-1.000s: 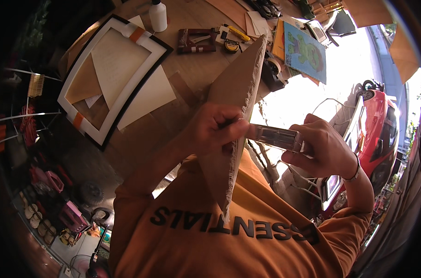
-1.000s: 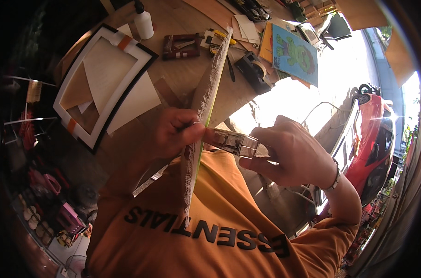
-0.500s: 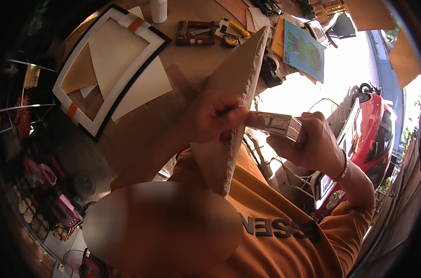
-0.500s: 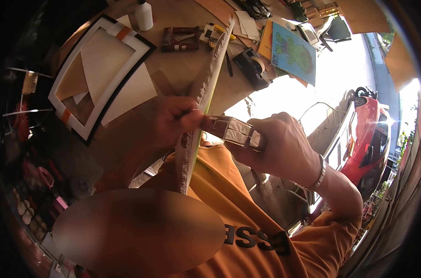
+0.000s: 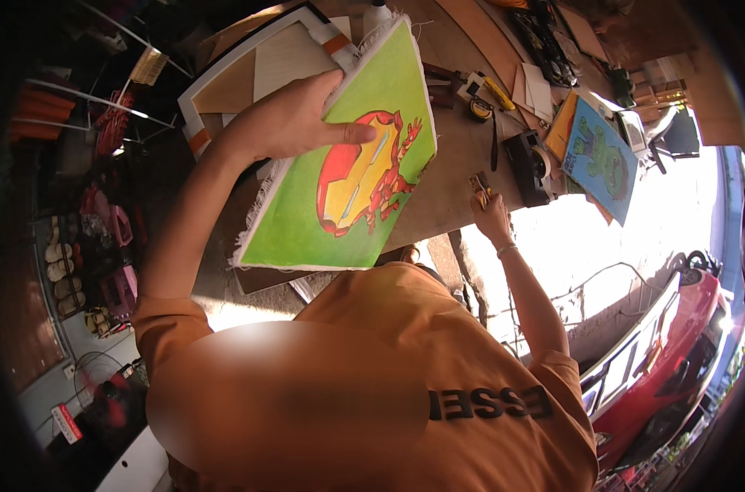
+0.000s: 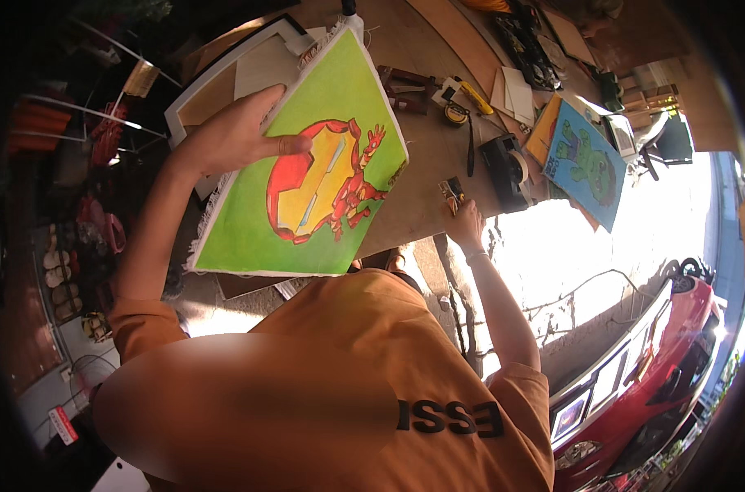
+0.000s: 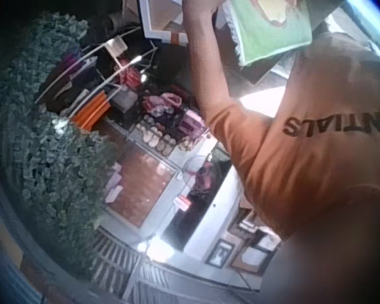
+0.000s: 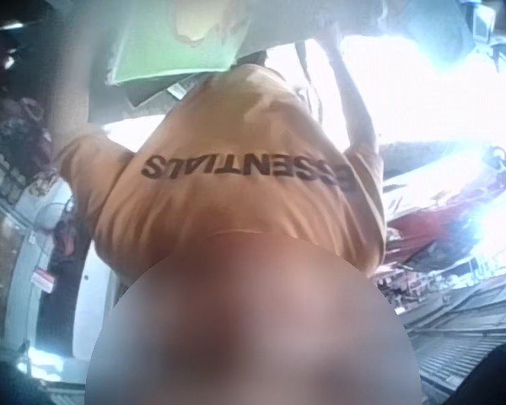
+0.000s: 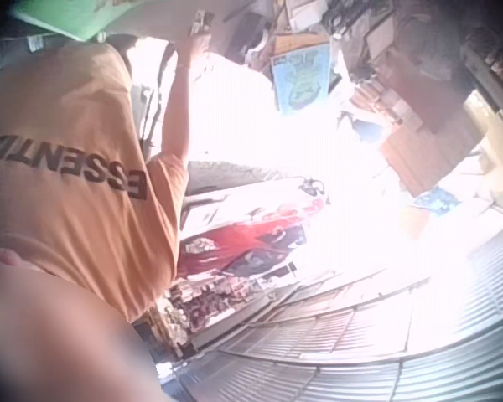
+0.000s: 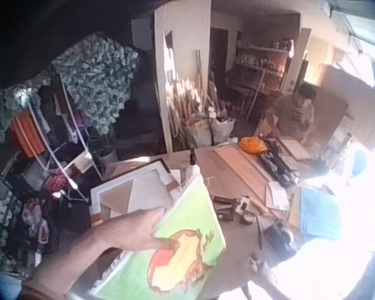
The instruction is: The person staples a printed poster onto a rectangular board using a handheld stapler. They position the poster, then repeatedly staple along the edges, rotating the board to access each side.
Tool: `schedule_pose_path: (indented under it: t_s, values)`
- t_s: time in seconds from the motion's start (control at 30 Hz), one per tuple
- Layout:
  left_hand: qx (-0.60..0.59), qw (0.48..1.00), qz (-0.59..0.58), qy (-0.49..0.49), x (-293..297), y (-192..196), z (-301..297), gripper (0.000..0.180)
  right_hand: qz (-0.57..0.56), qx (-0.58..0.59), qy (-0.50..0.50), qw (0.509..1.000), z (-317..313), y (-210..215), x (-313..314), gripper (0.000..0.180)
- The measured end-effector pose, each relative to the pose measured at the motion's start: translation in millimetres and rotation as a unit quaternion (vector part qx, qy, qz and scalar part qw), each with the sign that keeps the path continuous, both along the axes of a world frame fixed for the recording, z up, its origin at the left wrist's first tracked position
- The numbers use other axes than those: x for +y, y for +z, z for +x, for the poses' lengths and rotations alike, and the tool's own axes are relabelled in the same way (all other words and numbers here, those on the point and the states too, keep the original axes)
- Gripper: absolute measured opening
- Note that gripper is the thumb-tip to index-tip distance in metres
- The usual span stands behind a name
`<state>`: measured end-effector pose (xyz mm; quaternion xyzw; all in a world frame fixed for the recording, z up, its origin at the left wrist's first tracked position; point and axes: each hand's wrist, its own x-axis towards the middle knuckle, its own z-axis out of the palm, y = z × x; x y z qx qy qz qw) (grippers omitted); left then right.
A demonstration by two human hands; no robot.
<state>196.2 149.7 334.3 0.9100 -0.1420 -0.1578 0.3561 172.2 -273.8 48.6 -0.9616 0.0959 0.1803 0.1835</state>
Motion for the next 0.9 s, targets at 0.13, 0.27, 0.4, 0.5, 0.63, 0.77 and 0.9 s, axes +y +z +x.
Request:
schedule_pose_path:
  t_s: [0.13,0.27,0.4,0.5,0.63,0.77,0.9]
  values:
    - [0.054,0.981,-0.016,0.187,-8,1,-5,0.040,-0.078,-0.092,-0.037,0.992,20,-46,25,0.074]
    - [0.045,0.953,-0.166,0.250,2,12,-49,0.031,0.201,-0.330,0.102,0.917,66,26,58,0.078]
    - [0.064,0.908,-0.300,0.285,17,29,-97,0.032,0.310,-0.363,0.366,0.799,117,126,93,0.062]
    - [0.062,0.875,-0.346,0.334,23,33,-131,0.034,0.476,-0.146,0.301,0.813,137,173,114,0.040]
    - [0.054,0.857,-0.320,0.402,15,32,-176,0.040,0.527,-0.109,0.340,0.771,133,209,127,0.032]
    - [-0.296,0.823,0.099,0.474,-25,43,-198,0.061,0.471,-0.199,0.418,0.751,107,224,135,0.024]
    - [-0.342,0.842,0.274,0.314,-94,10,-166,0.066,0.393,-0.316,0.538,0.676,84,218,152,0.021]
